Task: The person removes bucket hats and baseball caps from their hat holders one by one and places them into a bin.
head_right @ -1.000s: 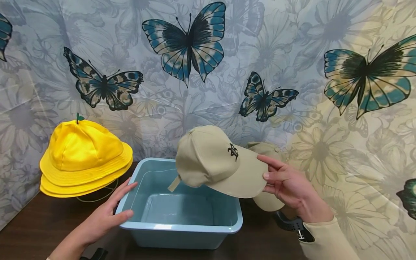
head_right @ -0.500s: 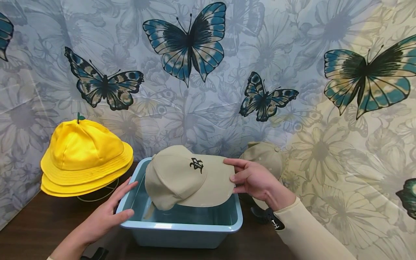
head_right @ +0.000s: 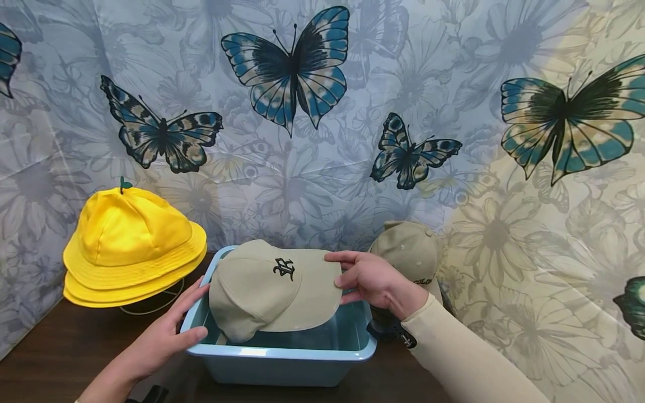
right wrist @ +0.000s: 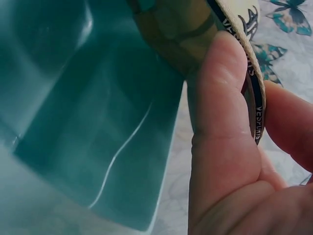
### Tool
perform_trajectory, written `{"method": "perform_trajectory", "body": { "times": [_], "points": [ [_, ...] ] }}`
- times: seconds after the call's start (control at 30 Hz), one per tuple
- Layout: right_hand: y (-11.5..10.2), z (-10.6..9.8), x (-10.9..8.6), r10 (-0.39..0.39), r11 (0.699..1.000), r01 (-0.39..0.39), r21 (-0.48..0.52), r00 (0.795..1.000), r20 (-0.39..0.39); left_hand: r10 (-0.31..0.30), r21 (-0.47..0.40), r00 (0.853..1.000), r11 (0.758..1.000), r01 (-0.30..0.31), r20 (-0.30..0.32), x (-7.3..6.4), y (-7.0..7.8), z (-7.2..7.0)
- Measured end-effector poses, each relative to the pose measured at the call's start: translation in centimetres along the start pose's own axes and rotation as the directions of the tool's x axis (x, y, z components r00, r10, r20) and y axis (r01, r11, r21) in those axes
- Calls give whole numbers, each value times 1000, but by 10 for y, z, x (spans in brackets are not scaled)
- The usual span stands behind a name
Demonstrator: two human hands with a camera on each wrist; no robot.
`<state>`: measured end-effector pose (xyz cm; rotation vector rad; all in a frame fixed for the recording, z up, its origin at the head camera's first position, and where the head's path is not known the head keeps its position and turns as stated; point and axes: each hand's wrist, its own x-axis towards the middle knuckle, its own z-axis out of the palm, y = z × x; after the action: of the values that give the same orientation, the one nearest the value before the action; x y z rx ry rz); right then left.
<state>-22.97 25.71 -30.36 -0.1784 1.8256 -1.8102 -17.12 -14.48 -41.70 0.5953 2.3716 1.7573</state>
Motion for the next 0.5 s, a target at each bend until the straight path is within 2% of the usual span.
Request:
{"method": "perform_trajectory", "body": {
  "times": [0.5],
  "points": [
    [9, -8, -5, 79, 991, -82, -101, 996, -33, -11, -38, 1000, 999, 12, 8, 2, -2, -1]
  ]
}}
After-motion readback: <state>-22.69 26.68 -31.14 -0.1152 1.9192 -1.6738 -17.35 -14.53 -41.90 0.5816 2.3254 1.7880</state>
